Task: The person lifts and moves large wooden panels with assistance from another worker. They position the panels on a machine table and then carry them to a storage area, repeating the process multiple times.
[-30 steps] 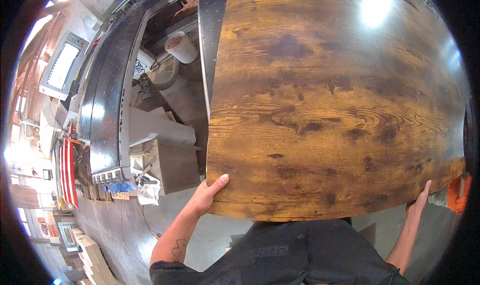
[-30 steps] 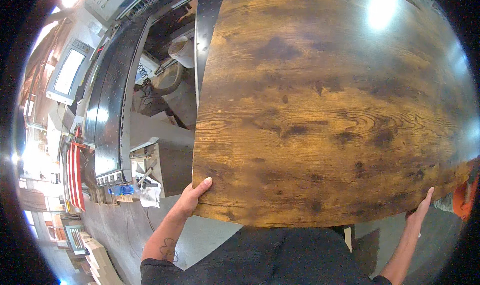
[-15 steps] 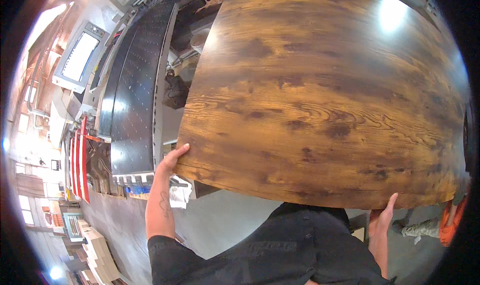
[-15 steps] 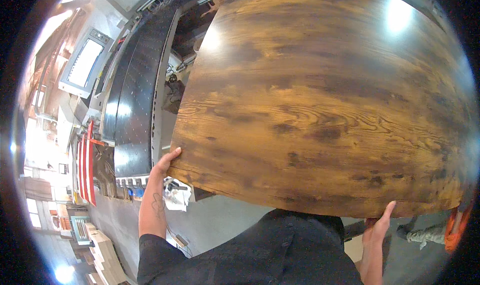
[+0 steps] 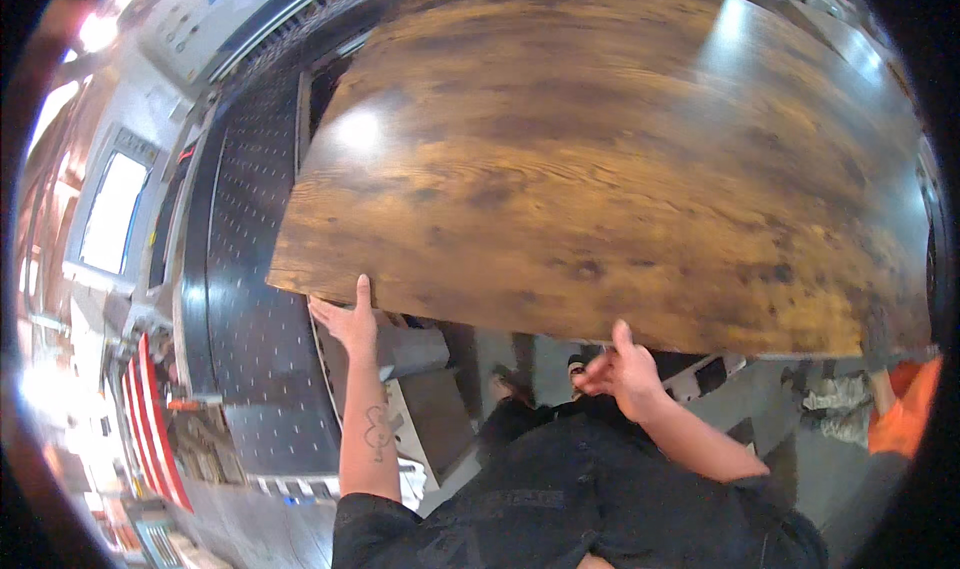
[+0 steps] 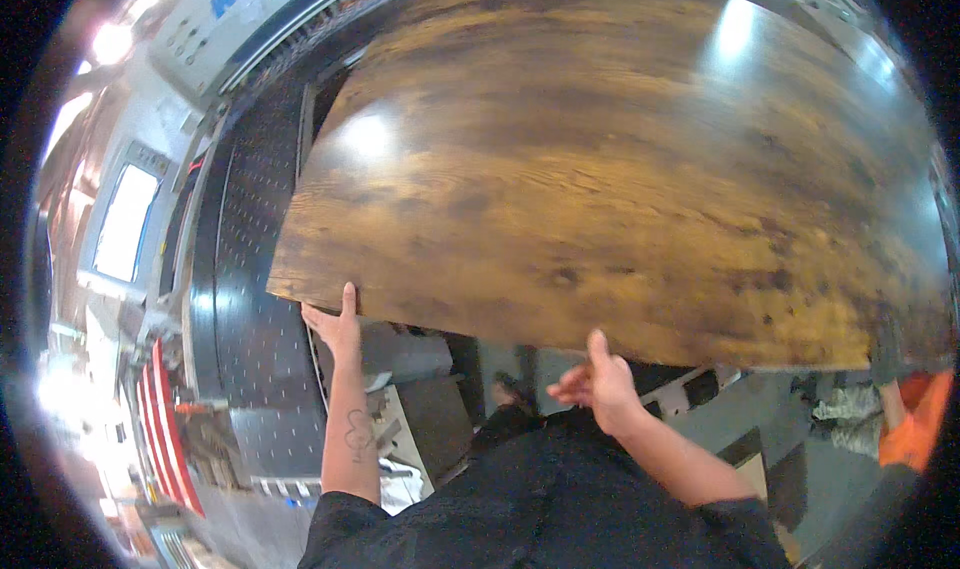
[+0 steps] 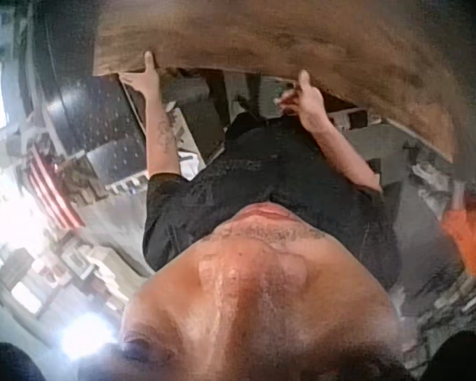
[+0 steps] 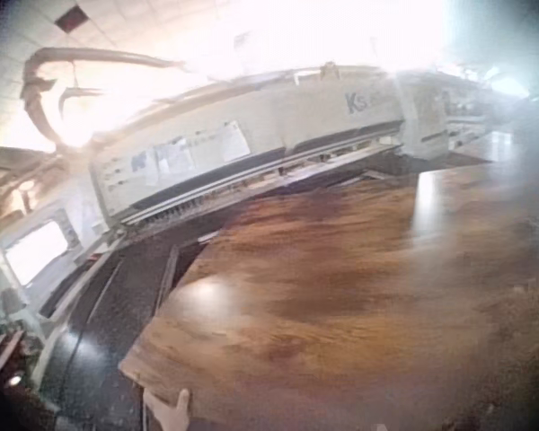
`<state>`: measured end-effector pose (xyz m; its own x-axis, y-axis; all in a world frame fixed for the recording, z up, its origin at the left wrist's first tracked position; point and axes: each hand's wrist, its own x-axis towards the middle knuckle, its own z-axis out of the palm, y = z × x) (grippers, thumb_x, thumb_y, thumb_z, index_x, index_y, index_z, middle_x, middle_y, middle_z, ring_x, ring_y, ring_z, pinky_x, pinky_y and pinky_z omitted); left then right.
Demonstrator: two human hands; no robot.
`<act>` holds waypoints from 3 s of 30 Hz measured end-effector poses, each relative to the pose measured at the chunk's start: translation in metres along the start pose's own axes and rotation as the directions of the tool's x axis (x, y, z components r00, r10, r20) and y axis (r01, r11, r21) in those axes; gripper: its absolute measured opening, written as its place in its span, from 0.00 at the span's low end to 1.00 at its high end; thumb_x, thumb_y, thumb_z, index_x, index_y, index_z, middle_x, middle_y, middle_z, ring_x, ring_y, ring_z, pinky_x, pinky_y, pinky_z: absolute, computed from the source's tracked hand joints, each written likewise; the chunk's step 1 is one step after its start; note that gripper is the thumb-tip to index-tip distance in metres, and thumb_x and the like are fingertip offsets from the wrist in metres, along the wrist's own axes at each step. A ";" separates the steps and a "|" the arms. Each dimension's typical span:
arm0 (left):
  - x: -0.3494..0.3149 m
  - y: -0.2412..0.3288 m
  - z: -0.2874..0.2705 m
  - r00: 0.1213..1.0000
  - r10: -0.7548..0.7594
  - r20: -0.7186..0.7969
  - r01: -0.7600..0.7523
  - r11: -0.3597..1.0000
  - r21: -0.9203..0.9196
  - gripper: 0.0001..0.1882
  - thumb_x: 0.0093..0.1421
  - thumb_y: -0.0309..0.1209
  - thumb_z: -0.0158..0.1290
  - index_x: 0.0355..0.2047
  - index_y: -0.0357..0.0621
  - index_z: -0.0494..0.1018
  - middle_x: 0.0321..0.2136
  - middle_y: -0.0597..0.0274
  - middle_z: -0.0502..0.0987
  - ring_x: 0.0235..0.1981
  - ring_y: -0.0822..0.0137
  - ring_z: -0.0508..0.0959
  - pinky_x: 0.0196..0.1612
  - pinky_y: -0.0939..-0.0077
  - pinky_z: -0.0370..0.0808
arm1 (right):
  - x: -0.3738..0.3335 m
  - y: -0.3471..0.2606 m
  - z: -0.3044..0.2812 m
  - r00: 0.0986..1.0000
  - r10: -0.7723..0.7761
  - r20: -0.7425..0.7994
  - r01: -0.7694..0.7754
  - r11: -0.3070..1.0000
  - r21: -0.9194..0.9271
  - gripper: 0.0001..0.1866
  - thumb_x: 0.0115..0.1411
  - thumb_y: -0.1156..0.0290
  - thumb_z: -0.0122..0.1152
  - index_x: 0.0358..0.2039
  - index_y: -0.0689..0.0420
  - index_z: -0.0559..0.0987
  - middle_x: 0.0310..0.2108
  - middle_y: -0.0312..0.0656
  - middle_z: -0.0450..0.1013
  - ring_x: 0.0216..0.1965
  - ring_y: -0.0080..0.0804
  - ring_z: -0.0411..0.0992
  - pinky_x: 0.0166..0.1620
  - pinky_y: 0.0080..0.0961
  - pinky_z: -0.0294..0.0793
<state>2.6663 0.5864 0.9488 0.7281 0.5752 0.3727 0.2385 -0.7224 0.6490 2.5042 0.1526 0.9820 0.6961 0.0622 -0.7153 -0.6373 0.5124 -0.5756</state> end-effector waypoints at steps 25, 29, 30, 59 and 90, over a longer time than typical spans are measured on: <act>0.307 -0.112 0.153 0.714 -0.005 0.700 0.437 0.784 -0.441 0.52 0.62 0.52 0.64 0.71 0.28 0.51 0.61 0.45 0.68 0.56 0.56 0.75 0.60 0.63 0.72 | 0.181 0.081 0.307 0.936 -0.151 0.319 0.304 0.803 -0.513 0.30 0.73 0.44 0.50 0.40 0.62 0.80 0.25 0.42 0.80 0.25 0.30 0.77 0.29 0.32 0.76; 0.299 -0.096 0.143 0.740 0.067 0.670 0.437 0.710 -0.553 0.47 0.65 0.49 0.62 0.69 0.28 0.54 0.56 0.50 0.72 0.50 0.61 0.76 0.54 0.68 0.74 | 0.080 0.114 0.220 0.993 -0.109 -0.047 0.093 0.958 -0.271 0.23 0.72 0.51 0.57 0.48 0.61 0.72 0.31 0.44 0.81 0.33 0.31 0.81 0.37 0.29 0.80; 0.295 -0.087 0.141 0.737 0.088 0.670 0.425 0.711 -0.561 0.45 0.66 0.49 0.61 0.69 0.28 0.55 0.56 0.50 0.72 0.50 0.62 0.76 0.53 0.69 0.74 | 0.056 0.120 0.204 0.984 -0.114 -0.140 0.082 0.973 -0.217 0.23 0.72 0.51 0.56 0.49 0.60 0.71 0.31 0.44 0.81 0.34 0.31 0.81 0.39 0.29 0.80; -0.322 0.390 -0.025 0.098 0.910 0.402 0.081 0.395 -0.915 0.31 0.71 0.35 0.55 0.68 0.33 0.58 0.54 0.47 0.77 0.50 0.62 0.80 0.58 0.69 0.72 | -0.304 0.235 -0.220 0.461 -0.525 -0.715 0.750 0.662 -0.002 0.16 0.73 0.55 0.55 0.45 0.56 0.72 0.35 0.41 0.80 0.39 0.29 0.79 0.48 0.30 0.78; -0.894 0.863 0.252 -0.774 0.492 0.399 -0.395 0.119 -0.911 0.35 0.61 0.53 0.61 0.58 0.36 0.72 0.50 0.45 0.81 0.53 0.47 0.80 0.57 0.60 0.75 | -0.373 0.095 -0.859 0.362 -0.065 -0.930 0.692 0.687 0.221 0.17 0.72 0.51 0.56 0.42 0.54 0.72 0.31 0.42 0.80 0.35 0.33 0.81 0.41 0.31 0.80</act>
<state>2.3831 -0.6478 1.0092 -0.1896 -0.9536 -0.2341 -0.8444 0.0367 0.5344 1.8995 -0.5573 0.8538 -0.0139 -0.8074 -0.5898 0.1166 0.5845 -0.8030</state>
